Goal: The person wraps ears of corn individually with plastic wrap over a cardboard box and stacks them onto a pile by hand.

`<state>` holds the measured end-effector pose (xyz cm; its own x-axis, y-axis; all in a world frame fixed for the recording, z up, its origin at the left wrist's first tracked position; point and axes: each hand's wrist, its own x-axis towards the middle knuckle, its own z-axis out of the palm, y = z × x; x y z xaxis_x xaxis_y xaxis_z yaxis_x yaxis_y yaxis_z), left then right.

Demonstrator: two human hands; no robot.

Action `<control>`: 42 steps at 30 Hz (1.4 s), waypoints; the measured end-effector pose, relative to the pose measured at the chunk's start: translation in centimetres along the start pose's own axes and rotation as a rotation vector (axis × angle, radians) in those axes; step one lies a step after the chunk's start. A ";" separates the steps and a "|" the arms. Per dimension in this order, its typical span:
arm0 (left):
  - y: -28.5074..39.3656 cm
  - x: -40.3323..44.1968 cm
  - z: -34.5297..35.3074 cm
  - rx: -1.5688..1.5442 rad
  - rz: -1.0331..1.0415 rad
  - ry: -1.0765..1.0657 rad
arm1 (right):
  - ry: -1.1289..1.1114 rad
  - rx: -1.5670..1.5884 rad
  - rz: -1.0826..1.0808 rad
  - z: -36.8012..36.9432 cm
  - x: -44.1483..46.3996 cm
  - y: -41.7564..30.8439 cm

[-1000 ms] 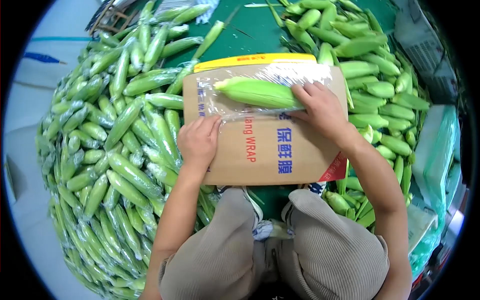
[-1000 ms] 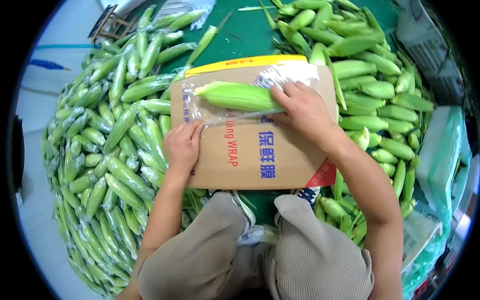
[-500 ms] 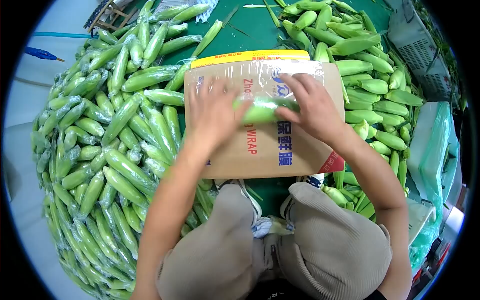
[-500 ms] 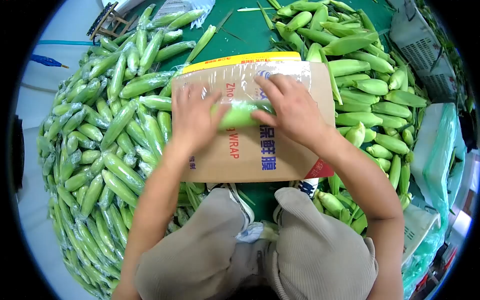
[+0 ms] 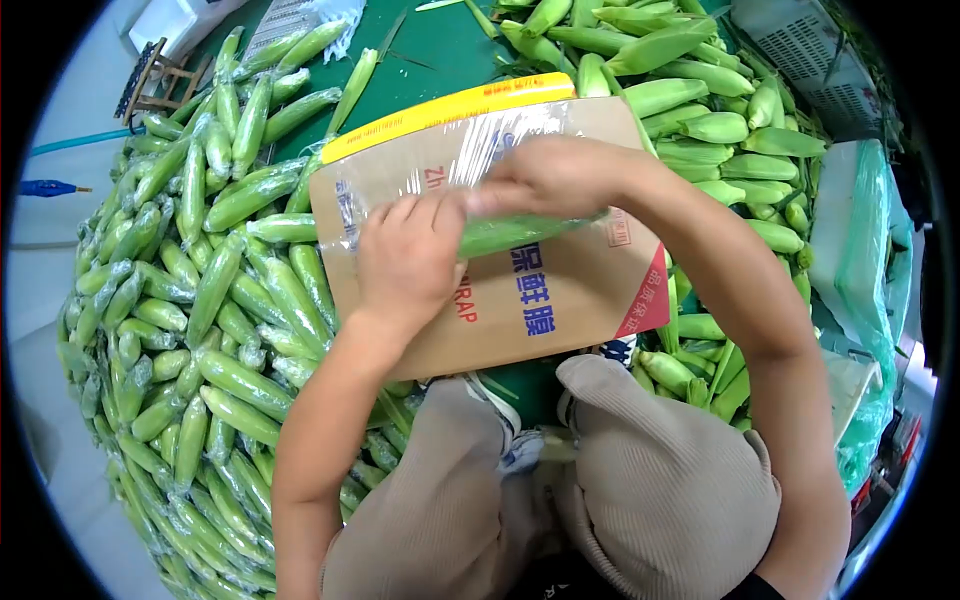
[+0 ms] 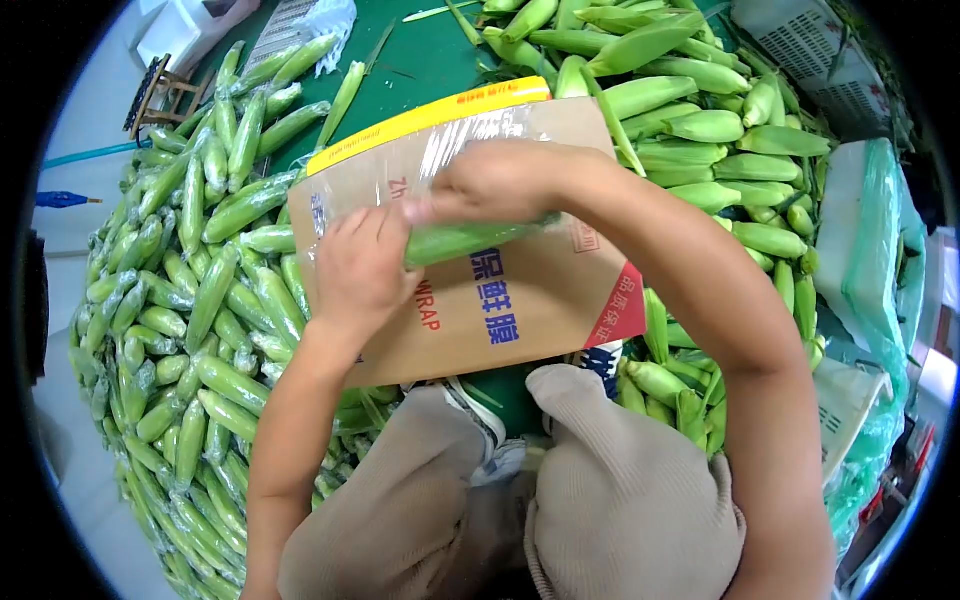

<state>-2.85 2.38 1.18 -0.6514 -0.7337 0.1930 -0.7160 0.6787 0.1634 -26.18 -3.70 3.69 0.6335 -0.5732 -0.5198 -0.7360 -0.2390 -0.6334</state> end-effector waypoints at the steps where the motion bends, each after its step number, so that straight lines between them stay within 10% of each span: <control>1: 0.1 0.0 -0.2 -0.054 -0.023 -0.124 | 0.162 -0.096 -0.100 -0.4 1.3 0.6; 2: 0.2 0.1 -0.4 -0.103 -0.042 -0.255 | 0.485 -0.005 -0.376 1.4 2.9 2.3; 4: 0.8 0.8 -1.2 -0.227 -0.071 -0.433 | 0.541 -0.431 -0.473 4.5 6.0 3.6; 12: 7.6 -8.0 -0.8 -0.827 0.084 -1.314 | 0.546 -0.532 -0.484 7.8 5.8 3.9; 14: 7.1 -10.8 0.1 -1.012 0.006 -1.200 | 0.552 -0.570 -0.540 8.2 4.8 3.0; 16: 5.5 -12.1 -0.4 -1.106 -0.061 -1.166 | 0.202 0.059 -0.557 9.3 -3.7 -1.4; 18: 4.8 -12.0 -2.6 -1.119 -0.147 -1.165 | -0.234 0.049 -0.495 14.8 -7.2 -2.1; 20: 3.2 -13.1 -3.0 -1.232 -0.212 -0.922 | -0.453 0.057 -0.286 17.4 -9.2 -2.8; 22: 0.8 -14.4 -5.2 -1.240 -0.374 -0.676 | -0.451 0.705 -0.060 17.6 -9.6 -2.5; 24: -0.5 -13.3 -6.6 -1.108 -0.522 -0.405 | -0.049 0.668 -0.156 19.5 -9.8 -1.9; 27: 5.0 -9.2 -2.5 -2.067 -0.788 0.885 | 0.262 0.725 -0.056 17.0 -6.3 -5.8; 30: 6.0 -7.9 1.4 -1.724 -0.733 0.667 | 0.626 0.532 -0.313 16.2 -0.5 -9.9; 33: 3.9 -8.2 -1.6 -1.945 -0.891 0.815 | 0.297 0.769 -0.161 12.5 -1.5 -11.8; 35: -3.1 -12.1 -4.4 -1.884 -1.145 0.763 | 0.508 0.440 -0.306 13.4 -4.1 -7.7; 40: -28.1 -21.6 -26.4 -0.783 -0.678 1.896 | 0.948 0.393 -0.009 16.8 -10.6 8.9; 42: -34.0 -28.8 -28.1 -0.703 -0.732 1.871 | 1.006 0.453 0.215 18.0 -14.4 15.8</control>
<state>47.27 1.34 17.29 0.9063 -0.2155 0.3636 -0.1818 0.5779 0.7956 -42.69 14.90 -9.14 -0.1274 -0.9891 -0.0738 -0.5224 0.1302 -0.8427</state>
